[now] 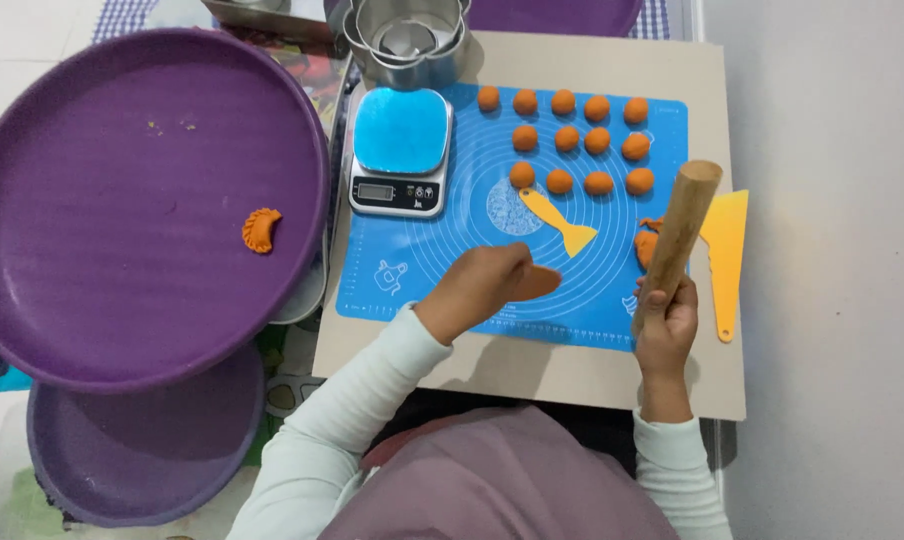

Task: Flattening dough balls with a rolling pin and hand-shaping them into pastries on a silicone mat.

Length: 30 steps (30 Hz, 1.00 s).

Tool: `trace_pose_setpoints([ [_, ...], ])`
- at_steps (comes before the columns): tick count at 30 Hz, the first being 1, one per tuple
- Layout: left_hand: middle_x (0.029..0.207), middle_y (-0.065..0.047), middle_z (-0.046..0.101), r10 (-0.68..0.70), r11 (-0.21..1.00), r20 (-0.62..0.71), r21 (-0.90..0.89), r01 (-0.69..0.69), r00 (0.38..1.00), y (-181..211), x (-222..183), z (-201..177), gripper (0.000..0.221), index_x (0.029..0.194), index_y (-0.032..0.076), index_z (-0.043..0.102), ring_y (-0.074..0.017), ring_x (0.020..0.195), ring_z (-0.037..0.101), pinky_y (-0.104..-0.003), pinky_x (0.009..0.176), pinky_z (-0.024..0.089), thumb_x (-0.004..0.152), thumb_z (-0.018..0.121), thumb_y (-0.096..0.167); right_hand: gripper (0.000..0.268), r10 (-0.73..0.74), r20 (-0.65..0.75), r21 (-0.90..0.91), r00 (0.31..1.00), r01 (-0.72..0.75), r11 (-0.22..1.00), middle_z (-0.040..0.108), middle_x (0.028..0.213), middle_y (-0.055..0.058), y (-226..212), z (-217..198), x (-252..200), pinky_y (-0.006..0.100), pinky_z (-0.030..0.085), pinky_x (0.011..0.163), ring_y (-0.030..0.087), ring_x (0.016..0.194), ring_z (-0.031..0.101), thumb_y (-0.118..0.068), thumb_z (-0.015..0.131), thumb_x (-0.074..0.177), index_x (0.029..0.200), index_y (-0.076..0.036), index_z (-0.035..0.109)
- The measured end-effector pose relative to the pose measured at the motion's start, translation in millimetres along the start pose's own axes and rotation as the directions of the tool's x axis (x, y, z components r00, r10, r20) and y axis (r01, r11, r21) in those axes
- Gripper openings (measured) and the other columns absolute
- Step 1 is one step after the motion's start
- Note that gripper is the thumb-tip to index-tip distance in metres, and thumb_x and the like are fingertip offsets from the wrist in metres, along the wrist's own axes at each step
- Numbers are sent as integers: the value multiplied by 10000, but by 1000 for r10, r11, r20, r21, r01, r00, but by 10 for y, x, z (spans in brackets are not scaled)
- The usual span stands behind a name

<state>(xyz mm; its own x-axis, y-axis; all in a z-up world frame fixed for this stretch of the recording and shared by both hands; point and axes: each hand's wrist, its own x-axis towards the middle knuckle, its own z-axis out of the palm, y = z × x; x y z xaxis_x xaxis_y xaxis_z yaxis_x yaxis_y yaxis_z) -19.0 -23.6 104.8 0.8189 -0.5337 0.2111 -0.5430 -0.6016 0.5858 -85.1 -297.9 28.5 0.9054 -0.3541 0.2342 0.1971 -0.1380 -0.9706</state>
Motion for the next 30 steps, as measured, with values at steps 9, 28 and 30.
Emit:
trace_pose_setpoints([
  [9, 875, -159, 769, -526, 844, -70, 80, 531, 847, -35, -495, -439, 557, 1411, -44, 519, -319, 820, 757, -475, 621, 591, 986, 587, 309, 434, -43, 136, -374, 990, 92, 923, 662, 1090, 210, -102, 134, 8, 492, 511, 889, 345, 1012, 652, -360, 692, 1044, 1333, -52, 590],
  [28, 1631, -207, 295, -146, 885, -278, 391, 251, 949, -1157, 196, 511, 566, 1528, 50, 410, -404, 1536, 62, -613, 1189, 51, 1076, 398, 391, 480, -199, 523, -732, 829, 557, 393, 537, 1399, 164, 497, 986, 604, 581, 392, 1012, 423, 1327, 460, -365, 541, 1011, 1422, -122, 592],
  [30, 1597, -227, 338, -78, 887, -334, 408, 218, 940, -1255, 120, 604, 634, 1491, 20, 440, -393, 1533, 123, -609, 1202, 69, 1072, 332, 483, 700, -214, 472, -785, 855, 518, 340, 435, 1585, 252, 543, 1042, 534, 685, 156, 1157, 477, 1489, 304, -575, 326, 1098, 1549, -63, 488],
])
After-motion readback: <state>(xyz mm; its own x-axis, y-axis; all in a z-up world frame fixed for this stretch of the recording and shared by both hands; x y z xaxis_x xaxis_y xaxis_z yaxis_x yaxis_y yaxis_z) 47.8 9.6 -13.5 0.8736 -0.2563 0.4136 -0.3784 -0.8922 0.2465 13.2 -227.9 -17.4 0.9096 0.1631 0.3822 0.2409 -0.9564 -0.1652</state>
